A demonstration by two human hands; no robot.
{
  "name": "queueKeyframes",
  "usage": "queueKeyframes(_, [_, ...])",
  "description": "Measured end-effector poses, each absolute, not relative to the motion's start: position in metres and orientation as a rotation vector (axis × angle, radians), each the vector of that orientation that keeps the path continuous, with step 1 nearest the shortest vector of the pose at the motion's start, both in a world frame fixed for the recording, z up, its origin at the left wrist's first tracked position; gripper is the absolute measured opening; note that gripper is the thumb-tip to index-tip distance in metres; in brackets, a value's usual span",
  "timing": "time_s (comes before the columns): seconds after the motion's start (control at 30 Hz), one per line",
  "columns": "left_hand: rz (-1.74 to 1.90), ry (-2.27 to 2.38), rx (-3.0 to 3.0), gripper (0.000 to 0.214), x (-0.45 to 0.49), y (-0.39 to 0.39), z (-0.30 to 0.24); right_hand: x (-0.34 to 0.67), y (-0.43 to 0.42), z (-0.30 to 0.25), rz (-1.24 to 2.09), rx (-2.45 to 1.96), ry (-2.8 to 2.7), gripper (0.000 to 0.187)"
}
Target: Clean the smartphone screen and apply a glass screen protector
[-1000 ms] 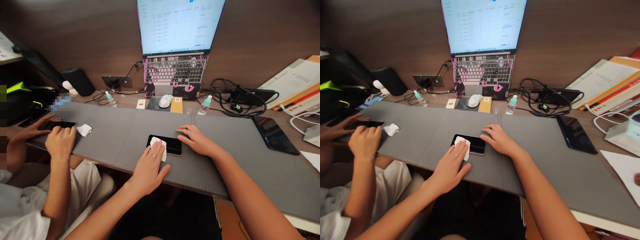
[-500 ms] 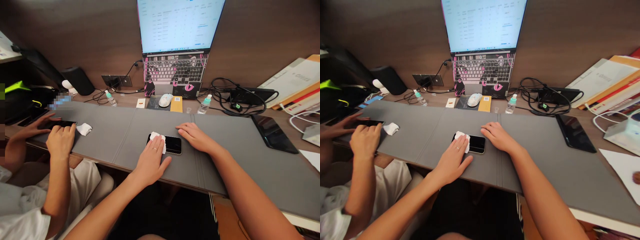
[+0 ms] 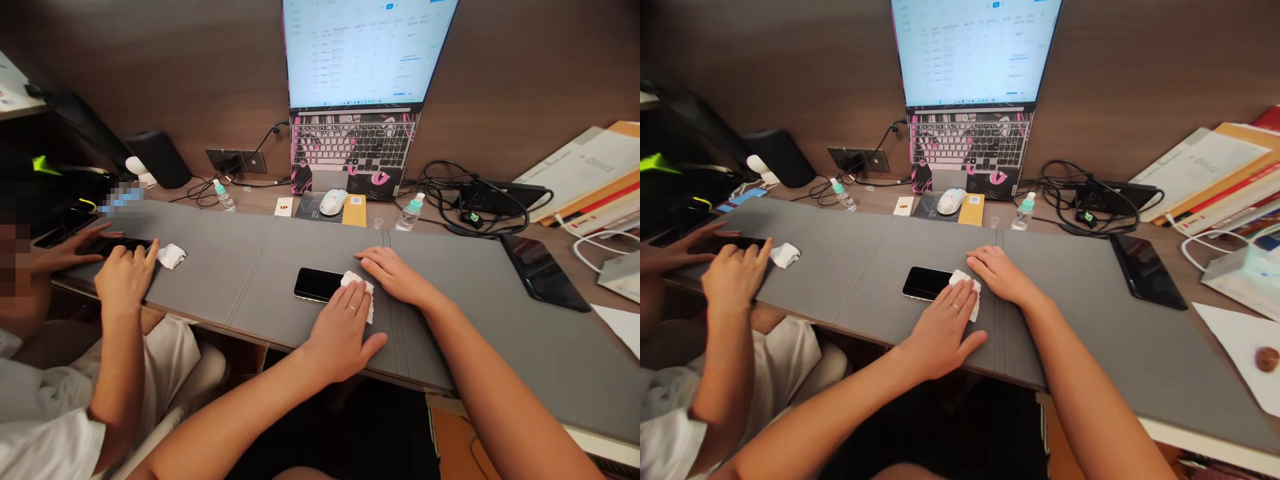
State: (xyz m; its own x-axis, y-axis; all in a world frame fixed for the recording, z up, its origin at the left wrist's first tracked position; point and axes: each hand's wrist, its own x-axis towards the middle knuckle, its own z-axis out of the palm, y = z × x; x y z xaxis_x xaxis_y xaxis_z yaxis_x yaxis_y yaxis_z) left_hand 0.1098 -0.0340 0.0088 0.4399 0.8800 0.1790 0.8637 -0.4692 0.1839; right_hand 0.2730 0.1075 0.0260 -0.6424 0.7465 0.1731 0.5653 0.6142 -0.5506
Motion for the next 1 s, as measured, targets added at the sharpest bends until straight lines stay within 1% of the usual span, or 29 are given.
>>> queueKeyframes(0.1, [0.399, 1.606, 2.616, 0.072, 0.093, -0.047, 0.007, 0.273, 0.107, 0.026, 0.652, -1.054, -2.448, 0.052])
queueKeyframes(0.23, [0.363, 1.716, 2.523, 0.064, 0.061, -0.052, 0.008, 0.274, 0.108, 0.024, 0.671, -1.065, -2.444, 0.053])
queueKeyframes(0.5, [0.306, 1.889, 2.382, 0.061, 0.022, -0.020, 0.012, 0.275, 0.108, 0.024, 0.696, -1.102, -2.449, 0.054])
queueKeyframes(0.63, [0.303, 1.928, 2.382, 0.063, 0.019, -0.015, 0.010, 0.275, 0.107, 0.025, 0.694, -1.101, -2.438, 0.056])
queueKeyframes(0.87, [0.361, 1.924, 2.480, 0.068, 0.026, -0.051, -0.002, 0.272, 0.109, 0.026, 0.696, -1.072, -2.441, 0.053])
queueKeyframes(1.0, [0.333, 1.826, 2.539, 0.072, 0.053, -0.035, 0.001, 0.272, 0.108, 0.026, 0.696, -1.055, -2.421, 0.054])
